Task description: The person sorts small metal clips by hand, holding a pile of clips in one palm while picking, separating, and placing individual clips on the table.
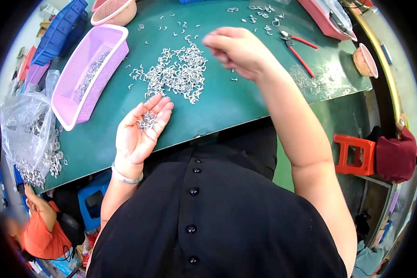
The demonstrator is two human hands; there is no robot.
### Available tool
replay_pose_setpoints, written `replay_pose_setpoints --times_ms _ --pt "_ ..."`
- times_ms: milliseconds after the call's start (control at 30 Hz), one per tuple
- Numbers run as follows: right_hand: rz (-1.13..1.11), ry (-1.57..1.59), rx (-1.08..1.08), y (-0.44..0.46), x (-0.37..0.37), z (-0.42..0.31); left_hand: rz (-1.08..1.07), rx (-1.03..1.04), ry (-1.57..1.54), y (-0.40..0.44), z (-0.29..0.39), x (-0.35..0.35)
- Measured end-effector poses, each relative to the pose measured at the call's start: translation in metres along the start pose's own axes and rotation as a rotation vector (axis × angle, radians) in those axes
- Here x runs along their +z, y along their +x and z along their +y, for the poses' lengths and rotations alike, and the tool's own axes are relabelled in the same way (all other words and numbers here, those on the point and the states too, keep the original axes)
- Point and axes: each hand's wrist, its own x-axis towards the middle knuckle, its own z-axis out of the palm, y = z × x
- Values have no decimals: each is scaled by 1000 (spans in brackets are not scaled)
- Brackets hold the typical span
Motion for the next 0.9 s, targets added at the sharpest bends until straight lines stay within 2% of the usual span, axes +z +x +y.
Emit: replay_pose_setpoints --times_ms 67,200,233,267,300,333,367,433,500,633,700,767,800,867,900 --pt "-201 17 -11 28 29 -12 -5 -4 -7 0 0 -4" --pt "-449 175 -100 103 111 -39 -8 -2 21 0 -2 -1" --pt "-587 253 -231 115 139 -53 -21 -5 10 0 -3 -1" --pt "-383 69 -186 120 164 -68 -19 -7 7 -1 -3 -1" --pt "-246 126 -148 151 207 -69 -17 -8 5 -1 -2 -1" --pt "-113 35 -186 124 216 -81 -16 -8 1 -1 -2 -1" --pt "-82 -37 -197 128 231 -82 6 -3 10 -2 -1 0" --pt "-249 -197 -289 172 262 -65 1 -3 19 -2 1 0" --pt "-343 -305 -318 174 267 -59 0 0 32 -3 1 -1" --pt "-493 -608 -242 76 213 -98 -2 9 55 -2 1 0" --pt "-468 -537 -365 134 230 -71 -21 3 36 -2 1 -2" --pt "-474 -818 -704 132 196 -64 -59 -9 -7 -2 2 -5" --pt "-333 -900 -899 126 176 -53 -57 -7 -4 -2 2 -6" --pt "-403 -990 -846 102 122 -39 -58 -5 2 -2 2 -5" --pt "-422 -1054 -691 76 97 -39 -57 -14 -11 -2 2 -5"
